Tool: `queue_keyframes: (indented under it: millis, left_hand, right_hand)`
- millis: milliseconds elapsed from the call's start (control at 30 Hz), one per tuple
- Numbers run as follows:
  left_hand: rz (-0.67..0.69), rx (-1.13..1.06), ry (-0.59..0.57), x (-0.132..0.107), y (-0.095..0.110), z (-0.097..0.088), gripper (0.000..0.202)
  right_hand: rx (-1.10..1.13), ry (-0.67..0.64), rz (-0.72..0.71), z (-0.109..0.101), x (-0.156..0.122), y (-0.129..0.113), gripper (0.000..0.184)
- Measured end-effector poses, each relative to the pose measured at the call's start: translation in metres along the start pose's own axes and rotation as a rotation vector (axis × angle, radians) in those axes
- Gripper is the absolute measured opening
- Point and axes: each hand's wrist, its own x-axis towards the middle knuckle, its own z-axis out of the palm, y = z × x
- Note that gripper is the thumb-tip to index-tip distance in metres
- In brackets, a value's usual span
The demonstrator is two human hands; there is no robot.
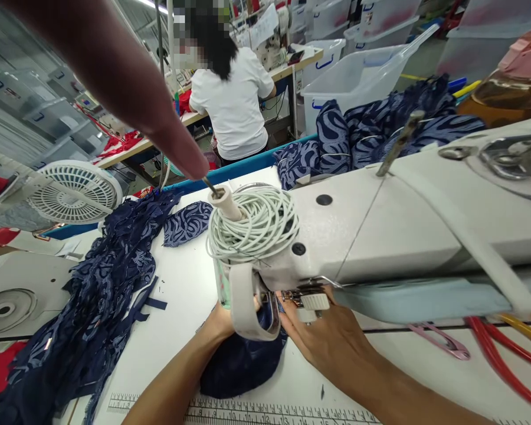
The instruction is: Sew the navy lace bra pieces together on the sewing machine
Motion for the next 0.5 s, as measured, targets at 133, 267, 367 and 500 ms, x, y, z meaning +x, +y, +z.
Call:
queue_keyframes:
  millis: [133,267,367,500]
  left_hand:
    - [0.025,-0.054,-0.006,0.002,-0.004,0.001,0.007]
    - [0.034,-0.103,-0.003,0.004,-0.008,0.003,0.012]
    - [0.032,-0.127,0.015,0.004,-0.011,0.006,0.014]
    - [0.021,-0.152,0.037,0.005,-0.013,0.008,0.018]
  right_hand:
    - [0.114,0.000,0.123,0.003,0.006,-0.002,0.036]
    - [0.054,0.012,0.066,-0.013,0.020,0.003,0.032]
    - [0.042,0.110,0.026,-0.026,0.025,0.013,0.032]
    - [0.121,0.182,0.191,-0.028,0.021,0.026,0.030]
